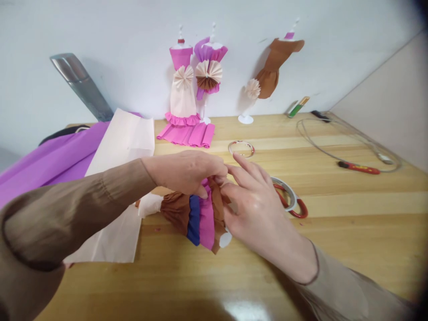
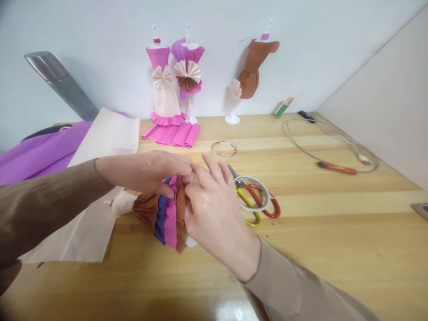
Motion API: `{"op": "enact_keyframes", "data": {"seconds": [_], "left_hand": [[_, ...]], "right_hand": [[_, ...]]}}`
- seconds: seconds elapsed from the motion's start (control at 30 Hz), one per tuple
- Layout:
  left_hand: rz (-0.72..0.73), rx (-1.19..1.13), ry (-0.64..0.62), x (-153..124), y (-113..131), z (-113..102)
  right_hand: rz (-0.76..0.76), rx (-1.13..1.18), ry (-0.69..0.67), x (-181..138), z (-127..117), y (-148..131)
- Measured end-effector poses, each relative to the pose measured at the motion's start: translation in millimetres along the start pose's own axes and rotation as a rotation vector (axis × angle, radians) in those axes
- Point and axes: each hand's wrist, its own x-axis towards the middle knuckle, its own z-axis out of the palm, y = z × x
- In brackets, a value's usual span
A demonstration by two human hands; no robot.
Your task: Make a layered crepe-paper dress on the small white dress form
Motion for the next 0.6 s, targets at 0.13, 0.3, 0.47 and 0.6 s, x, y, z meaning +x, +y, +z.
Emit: {"op": "enact_keyframes", "data": {"seconds": [0.13,0.3,0.47,0.6], "left_hand": [[0.029,-0.017,-0.005,-0.4,-3.0,1.4],[0.051,-0.055,-0.013,-1.3,-5.2,5.1],[0.027,-0.056,-0.029,0.4,-1.9,6.6],[0.030,-0.060,0.008,-0.8,0.5,8.7]], "right_hand": [[-0.002,0.016,0.039,-0.5,0.2,-1.6],[0.005,0.025,0.076,-1.2,1.2,-3.6],[0.024,0.040,0.082,-1.2,1.4,-3.4],[0.017,0.053,0.095,-1.7,1.9,-3.7]]}}
